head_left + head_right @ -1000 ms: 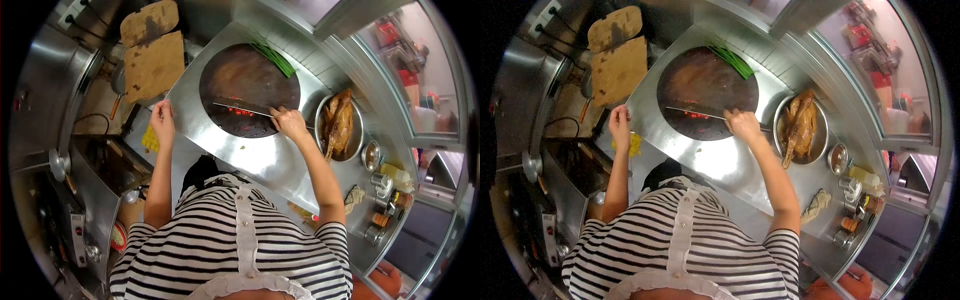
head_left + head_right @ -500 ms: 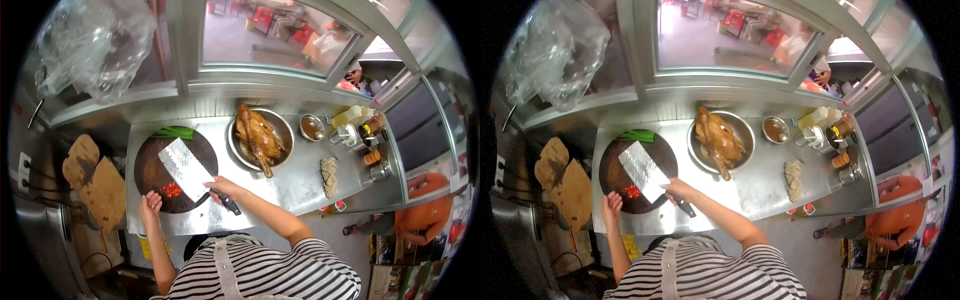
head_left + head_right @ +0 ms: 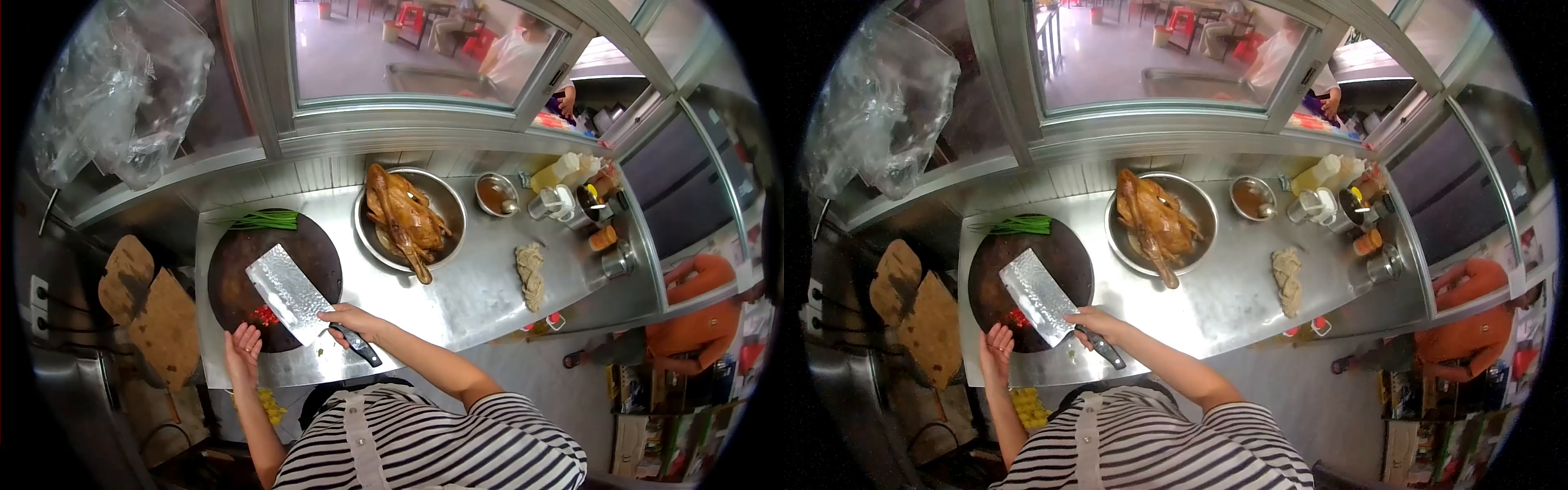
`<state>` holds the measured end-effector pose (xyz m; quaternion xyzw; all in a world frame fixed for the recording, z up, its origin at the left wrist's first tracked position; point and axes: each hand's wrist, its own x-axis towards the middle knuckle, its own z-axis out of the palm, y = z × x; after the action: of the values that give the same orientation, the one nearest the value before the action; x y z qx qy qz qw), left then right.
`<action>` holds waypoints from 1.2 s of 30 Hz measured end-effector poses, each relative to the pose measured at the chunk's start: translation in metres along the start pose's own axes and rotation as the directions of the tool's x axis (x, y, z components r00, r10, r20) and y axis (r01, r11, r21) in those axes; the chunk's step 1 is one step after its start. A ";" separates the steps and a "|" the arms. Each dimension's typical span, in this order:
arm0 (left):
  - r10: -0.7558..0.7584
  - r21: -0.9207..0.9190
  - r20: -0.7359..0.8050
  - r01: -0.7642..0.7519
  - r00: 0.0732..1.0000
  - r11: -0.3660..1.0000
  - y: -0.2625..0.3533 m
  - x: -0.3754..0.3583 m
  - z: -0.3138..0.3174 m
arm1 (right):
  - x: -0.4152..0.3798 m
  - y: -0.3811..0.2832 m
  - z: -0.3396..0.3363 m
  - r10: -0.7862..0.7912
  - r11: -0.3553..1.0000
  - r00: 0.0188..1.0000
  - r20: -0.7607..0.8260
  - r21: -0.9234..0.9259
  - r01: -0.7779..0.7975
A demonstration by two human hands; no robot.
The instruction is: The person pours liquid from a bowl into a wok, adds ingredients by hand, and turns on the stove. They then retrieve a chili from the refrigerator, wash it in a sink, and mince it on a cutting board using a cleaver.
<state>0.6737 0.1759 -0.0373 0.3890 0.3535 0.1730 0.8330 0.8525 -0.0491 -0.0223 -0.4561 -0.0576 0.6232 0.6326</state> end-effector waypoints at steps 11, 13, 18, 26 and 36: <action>0.093 0.024 -0.086 -0.091 0.992 0.996 -0.001 -0.001 -0.017 | -0.001 0.027 -0.011 0.031 0.999 0.998 -0.063 0.027 -0.029; 0.089 0.010 -0.083 -0.088 0.993 0.996 -0.001 -0.003 -0.019 | -0.003 0.029 -0.015 0.018 1.000 0.996 -0.086 0.014 -0.017; 0.065 0.053 -0.091 -0.061 0.994 0.997 -0.007 0.001 -0.030 | 0.007 0.047 -0.038 0.067 0.981 0.972 -0.227 -0.165 -0.106; 0.075 -0.010 -0.177 -0.078 0.981 0.997 0.004 -0.020 -0.014 | -0.002 0.047 -0.031 0.114 0.992 0.971 -0.209 -0.036 -0.124; 0.101 -0.003 -0.218 -0.104 0.971 0.995 0.004 -0.022 -0.010 | -0.044 0.041 -0.045 0.125 0.976 0.930 -0.347 -0.127 -0.178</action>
<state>0.6515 0.1714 -0.0288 0.3793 0.4208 0.2599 0.7819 0.8416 -0.1172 -0.0535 -0.6071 0.0382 0.5768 0.5453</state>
